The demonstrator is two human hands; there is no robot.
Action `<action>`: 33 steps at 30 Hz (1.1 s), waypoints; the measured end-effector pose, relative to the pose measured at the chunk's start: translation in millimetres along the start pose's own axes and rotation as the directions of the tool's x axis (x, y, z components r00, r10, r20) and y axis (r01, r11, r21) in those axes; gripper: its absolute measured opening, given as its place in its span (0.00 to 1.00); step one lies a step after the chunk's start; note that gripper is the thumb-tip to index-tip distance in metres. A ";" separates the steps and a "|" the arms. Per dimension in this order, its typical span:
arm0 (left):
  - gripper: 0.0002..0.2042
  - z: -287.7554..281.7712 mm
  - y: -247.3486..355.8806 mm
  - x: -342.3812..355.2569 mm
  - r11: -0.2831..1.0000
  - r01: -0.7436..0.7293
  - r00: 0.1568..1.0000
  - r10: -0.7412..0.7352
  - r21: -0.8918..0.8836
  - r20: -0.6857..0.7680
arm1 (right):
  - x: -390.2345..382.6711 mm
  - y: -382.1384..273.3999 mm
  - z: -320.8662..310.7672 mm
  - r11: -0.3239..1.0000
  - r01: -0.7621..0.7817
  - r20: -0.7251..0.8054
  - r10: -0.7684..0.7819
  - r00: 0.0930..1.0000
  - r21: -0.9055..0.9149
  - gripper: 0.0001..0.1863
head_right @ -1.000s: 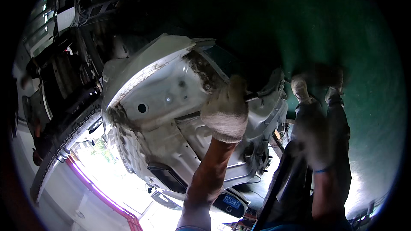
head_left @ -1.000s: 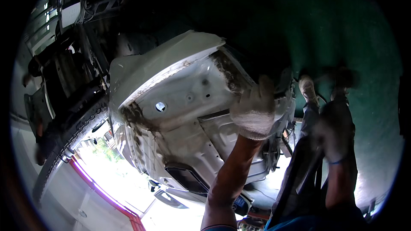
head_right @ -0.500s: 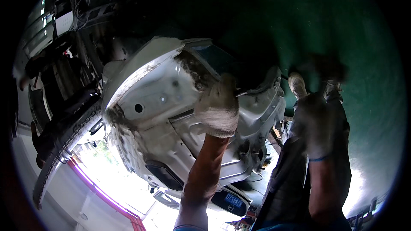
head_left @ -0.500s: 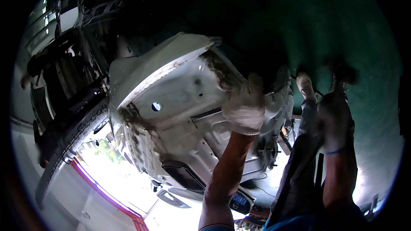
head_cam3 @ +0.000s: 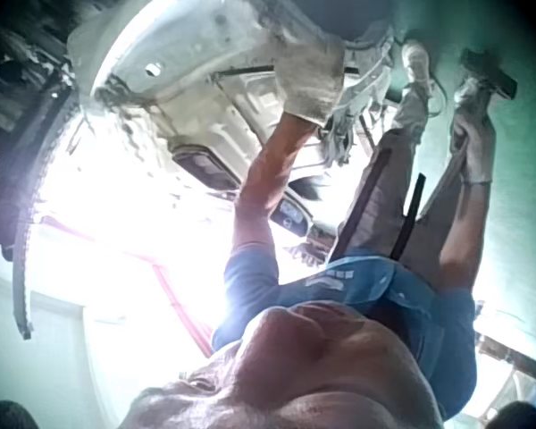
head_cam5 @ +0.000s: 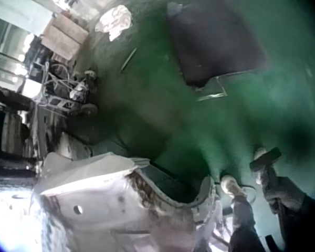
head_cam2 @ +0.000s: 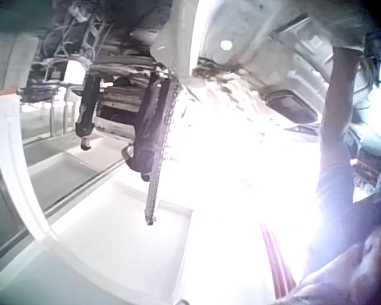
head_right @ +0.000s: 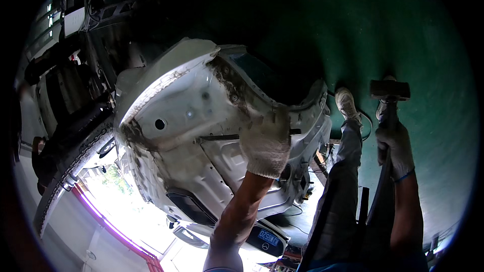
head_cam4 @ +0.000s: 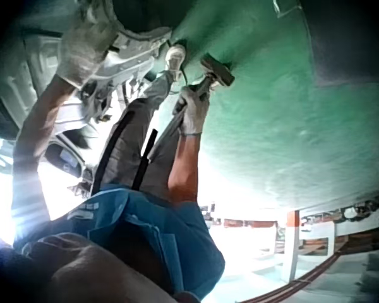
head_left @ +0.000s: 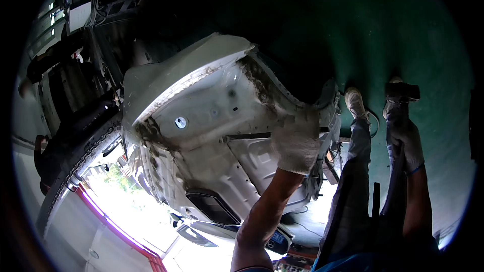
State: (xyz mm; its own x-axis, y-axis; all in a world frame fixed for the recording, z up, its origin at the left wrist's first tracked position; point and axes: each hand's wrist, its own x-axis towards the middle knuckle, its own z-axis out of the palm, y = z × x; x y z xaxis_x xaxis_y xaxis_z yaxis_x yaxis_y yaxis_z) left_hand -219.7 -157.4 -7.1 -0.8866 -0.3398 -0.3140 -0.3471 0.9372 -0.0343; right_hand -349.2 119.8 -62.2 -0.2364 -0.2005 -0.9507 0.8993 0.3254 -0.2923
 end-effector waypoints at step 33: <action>0.13 12.8 165.1 81.1 0.782 0.380 0.905 -0.205 -0.493 0.373 | 68.4 -63.9 -121.7 0.934 -0.295 0.031 0.307 0.951 -0.202 0.07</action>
State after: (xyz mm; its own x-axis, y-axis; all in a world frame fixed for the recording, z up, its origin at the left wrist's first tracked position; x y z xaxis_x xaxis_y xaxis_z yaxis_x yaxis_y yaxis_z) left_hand -345.0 -29.2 -50.3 -0.6174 -0.4701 -0.6307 -0.7594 0.5654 0.3219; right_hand -467.6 197.8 -121.1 0.0622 -0.1193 -0.9909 0.8352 0.5497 -0.0137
